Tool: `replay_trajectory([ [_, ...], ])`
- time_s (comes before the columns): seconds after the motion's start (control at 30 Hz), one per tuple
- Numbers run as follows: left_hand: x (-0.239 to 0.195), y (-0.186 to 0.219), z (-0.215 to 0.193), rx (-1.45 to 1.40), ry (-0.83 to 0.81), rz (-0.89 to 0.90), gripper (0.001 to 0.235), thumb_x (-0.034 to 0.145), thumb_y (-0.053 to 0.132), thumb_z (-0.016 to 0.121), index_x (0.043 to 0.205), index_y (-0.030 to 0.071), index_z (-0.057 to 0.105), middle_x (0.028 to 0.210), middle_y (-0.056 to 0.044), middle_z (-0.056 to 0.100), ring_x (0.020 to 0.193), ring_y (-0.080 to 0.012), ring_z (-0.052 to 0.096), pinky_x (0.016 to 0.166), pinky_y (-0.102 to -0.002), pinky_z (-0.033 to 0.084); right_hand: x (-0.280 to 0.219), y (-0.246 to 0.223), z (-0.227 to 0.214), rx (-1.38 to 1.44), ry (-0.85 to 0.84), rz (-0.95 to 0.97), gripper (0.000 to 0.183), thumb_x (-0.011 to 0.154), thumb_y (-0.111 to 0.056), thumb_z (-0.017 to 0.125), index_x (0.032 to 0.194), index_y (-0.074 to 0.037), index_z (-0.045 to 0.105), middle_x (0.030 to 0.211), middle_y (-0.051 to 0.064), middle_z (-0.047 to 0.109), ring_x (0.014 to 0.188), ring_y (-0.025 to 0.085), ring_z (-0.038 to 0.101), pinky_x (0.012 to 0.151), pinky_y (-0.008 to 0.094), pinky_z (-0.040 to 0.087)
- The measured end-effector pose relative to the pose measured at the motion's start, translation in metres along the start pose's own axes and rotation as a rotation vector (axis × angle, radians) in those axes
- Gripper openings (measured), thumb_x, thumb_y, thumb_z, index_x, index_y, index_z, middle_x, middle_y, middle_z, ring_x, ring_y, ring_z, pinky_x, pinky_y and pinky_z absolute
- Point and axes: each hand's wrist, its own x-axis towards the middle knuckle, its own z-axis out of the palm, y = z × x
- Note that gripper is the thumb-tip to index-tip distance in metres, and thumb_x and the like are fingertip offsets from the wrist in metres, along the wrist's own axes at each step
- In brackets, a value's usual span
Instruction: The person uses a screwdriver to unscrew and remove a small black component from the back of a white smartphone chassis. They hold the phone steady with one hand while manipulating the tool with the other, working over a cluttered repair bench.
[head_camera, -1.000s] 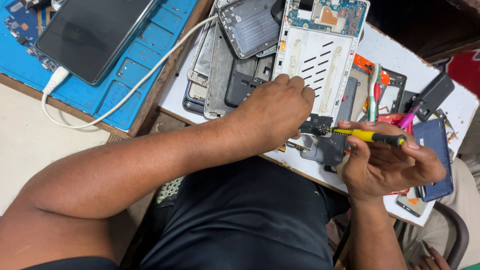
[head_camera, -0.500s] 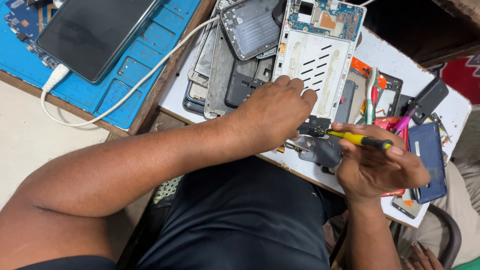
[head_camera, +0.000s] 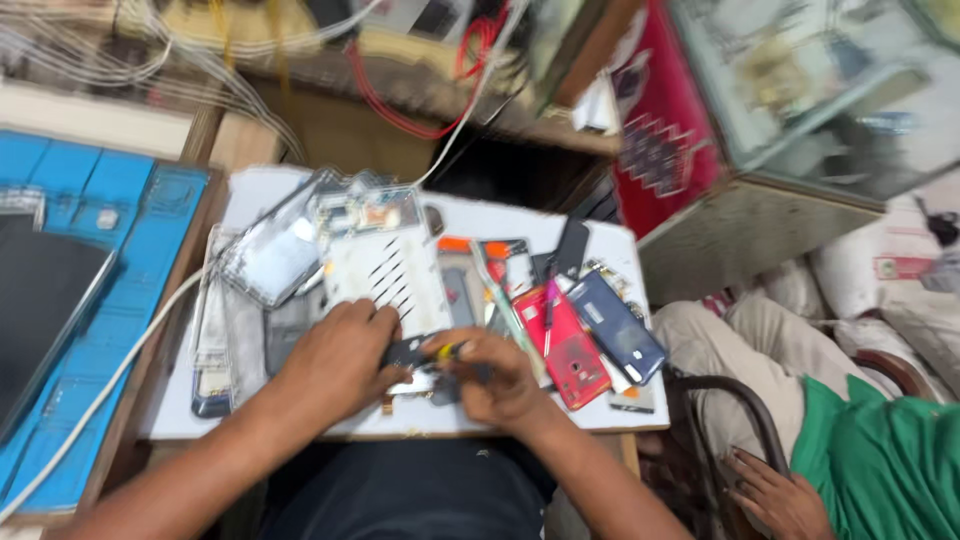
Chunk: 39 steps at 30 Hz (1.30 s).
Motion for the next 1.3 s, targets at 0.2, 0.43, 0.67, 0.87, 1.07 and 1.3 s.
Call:
replay_trajectory([
  [0.2,0.006,0.011,-0.006,0.068,-0.091,-0.073,0.051,0.074,0.042,0.084,0.11,0.014,0.063,0.099,-0.01,0.063,0.101,-0.0312,0.064,0.087,-0.044,0.053,0.019,-0.029,-0.004,-0.294,0.038,-0.095,0.063,0.084,0.01,0.083,0.124,-0.018,0.044,0.118,0.017,0.067,0.101,0.029,0.072,0.08,0.037,0.061],
  [0.43,0.009,0.012,-0.007,0.068,-0.15,-0.124,0.049,0.073,0.035,0.084,0.114,0.015,0.064,0.103,-0.008,0.065,0.106,-0.0289,0.063,0.092,-0.043,0.052,0.037,-0.053,-0.016,-0.089,0.06,0.134,0.048,0.084,0.017,0.055,0.12,-0.012,0.041,0.116,0.014,0.069,0.103,0.029,0.075,0.089,0.04,0.065],
  [0.67,0.007,0.016,-0.008,0.089,-0.148,-0.128,0.052,0.072,0.035,0.085,0.115,0.015,0.064,0.102,-0.008,0.065,0.105,-0.0288,0.064,0.092,-0.042,0.052,0.04,-0.046,0.001,-0.218,0.18,0.04,0.041,0.093,0.004,0.077,0.116,-0.014,0.049,0.11,0.013,0.068,0.099,0.027,0.076,0.085,0.034,0.063],
  [0.87,0.011,0.012,-0.008,0.094,-0.149,-0.098,0.055,0.072,0.037,0.085,0.117,0.014,0.062,0.1,-0.008,0.065,0.103,-0.0292,0.064,0.091,-0.043,0.052,0.038,-0.039,-0.008,-0.02,0.109,0.056,0.039,0.092,0.011,0.063,0.116,-0.012,0.042,0.12,0.018,0.068,0.109,0.031,0.07,0.092,0.038,0.059],
  [1.07,0.008,0.012,-0.006,0.108,-0.174,-0.121,0.053,0.074,0.04,0.083,0.117,0.017,0.062,0.101,-0.007,0.064,0.104,-0.0288,0.063,0.09,-0.043,0.052,0.038,-0.034,0.001,-0.227,0.141,-0.06,0.053,0.088,0.008,0.08,0.122,-0.016,0.046,0.114,0.014,0.067,0.099,0.026,0.072,0.081,0.033,0.061],
  [1.3,0.014,0.007,-0.005,0.065,-0.184,-0.093,0.056,0.07,0.044,0.085,0.115,0.018,0.064,0.102,-0.005,0.067,0.107,-0.0257,0.065,0.093,-0.041,0.053,0.038,-0.039,-0.015,-0.187,0.108,-0.057,0.055,0.082,0.006,0.074,0.123,-0.012,0.042,0.117,0.021,0.065,0.105,0.035,0.068,0.09,0.043,0.059],
])
